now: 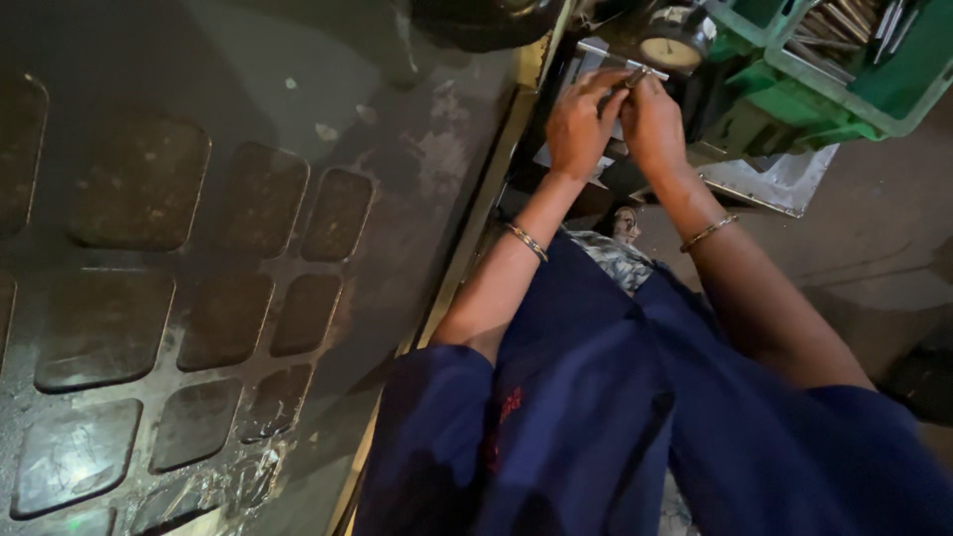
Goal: The person repeatedly picks up small metal rods from a green bin and measures them using a dial caliper mounted on a stand. The person adjusts the caliper jaws around each rod, reads the dial, and then places the rod back into the bin. This process is repeated for several rods.
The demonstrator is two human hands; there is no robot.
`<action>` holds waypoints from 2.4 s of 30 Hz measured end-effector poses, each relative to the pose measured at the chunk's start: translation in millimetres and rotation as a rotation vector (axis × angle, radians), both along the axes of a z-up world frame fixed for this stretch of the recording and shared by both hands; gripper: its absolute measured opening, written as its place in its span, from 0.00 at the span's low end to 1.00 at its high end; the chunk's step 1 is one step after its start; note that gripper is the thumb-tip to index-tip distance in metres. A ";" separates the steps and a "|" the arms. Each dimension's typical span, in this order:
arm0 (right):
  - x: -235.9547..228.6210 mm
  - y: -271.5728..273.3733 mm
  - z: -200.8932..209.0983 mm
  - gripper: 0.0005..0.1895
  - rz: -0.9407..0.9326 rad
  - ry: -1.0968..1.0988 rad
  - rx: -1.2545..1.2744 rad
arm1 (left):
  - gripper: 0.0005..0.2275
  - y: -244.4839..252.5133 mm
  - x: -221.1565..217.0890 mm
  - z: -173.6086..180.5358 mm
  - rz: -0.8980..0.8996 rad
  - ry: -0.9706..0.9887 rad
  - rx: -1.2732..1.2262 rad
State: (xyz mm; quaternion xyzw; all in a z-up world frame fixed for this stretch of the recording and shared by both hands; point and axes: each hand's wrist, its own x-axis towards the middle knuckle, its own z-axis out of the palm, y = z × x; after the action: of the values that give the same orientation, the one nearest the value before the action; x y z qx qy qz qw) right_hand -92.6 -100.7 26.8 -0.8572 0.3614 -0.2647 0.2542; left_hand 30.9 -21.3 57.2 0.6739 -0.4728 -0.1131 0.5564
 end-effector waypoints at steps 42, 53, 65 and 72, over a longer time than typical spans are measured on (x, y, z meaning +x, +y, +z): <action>0.6 -2.7 18.2 0.12 0.039 0.007 0.000 | 0.10 -0.4 3.1 -16.7 0.007 -0.018 0.070; -1.9 -5.6 14.0 0.11 0.071 0.000 -0.009 | 0.18 9.9 4.7 -22.1 -0.044 -0.039 0.100; -3.4 -5.7 14.5 0.12 0.057 0.027 0.014 | 0.17 10.6 3.1 -17.7 -0.048 -0.017 0.143; -4.6 -9.5 7.1 0.14 0.068 0.080 -0.034 | 0.13 2.8 -2.4 -10.1 -0.035 -0.014 0.023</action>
State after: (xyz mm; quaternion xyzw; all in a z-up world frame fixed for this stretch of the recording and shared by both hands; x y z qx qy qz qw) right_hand -97.2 -110.2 33.8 -0.8830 0.3376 -0.2274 0.2338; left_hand 28.5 -18.5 47.1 0.6726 -0.4870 -0.1237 0.5433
